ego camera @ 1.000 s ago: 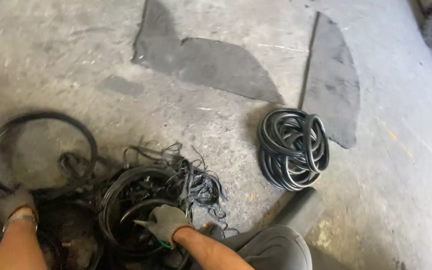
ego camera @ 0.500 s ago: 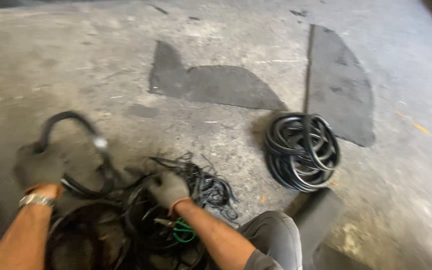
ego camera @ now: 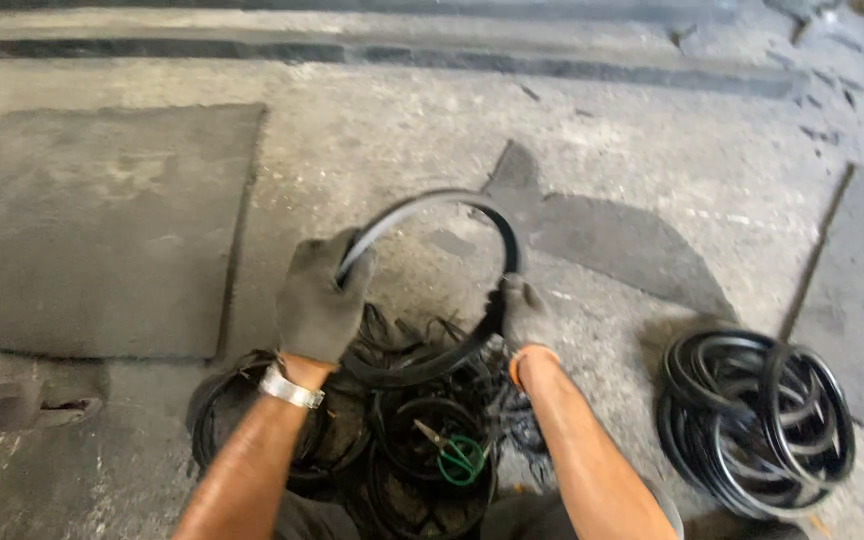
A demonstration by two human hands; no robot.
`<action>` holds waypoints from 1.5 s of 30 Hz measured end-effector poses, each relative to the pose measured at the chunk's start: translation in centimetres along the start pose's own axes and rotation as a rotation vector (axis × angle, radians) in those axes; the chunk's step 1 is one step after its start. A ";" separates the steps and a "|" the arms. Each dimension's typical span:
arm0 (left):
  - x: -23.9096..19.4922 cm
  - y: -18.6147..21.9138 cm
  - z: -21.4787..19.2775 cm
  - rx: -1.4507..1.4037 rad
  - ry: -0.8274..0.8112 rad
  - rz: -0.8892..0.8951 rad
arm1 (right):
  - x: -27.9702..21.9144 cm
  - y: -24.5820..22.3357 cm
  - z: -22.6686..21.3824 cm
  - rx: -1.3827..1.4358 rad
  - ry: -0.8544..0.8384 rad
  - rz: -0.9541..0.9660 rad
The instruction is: The recorder is using scissors to trim excess material from the edges of black rubber rings.
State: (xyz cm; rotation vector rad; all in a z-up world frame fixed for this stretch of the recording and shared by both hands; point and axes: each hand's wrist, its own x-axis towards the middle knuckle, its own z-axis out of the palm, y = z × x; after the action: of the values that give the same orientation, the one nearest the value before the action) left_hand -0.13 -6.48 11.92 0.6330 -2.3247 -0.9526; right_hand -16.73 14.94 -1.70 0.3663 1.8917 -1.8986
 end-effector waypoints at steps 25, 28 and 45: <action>-2.7 -7.4 1.4 -1.196 -0.221 -0.220 | -7.8 -7.6 -2.9 0.228 -0.655 -0.506; -1.6 -8.3 -2.0 -1.127 -0.364 -0.291 | -3.6 -7.4 -8.2 0.241 -0.913 -0.550; -1.1 -7.6 -3.7 -0.967 -0.585 -0.106 | -4.9 -9.1 -8.8 0.239 -0.893 -0.353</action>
State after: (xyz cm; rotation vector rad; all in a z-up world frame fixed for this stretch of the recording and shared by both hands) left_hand 4.63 -12.49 8.18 0.0565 -1.8828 -2.3115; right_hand -17.77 24.02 8.33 -0.6934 1.1697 -2.0047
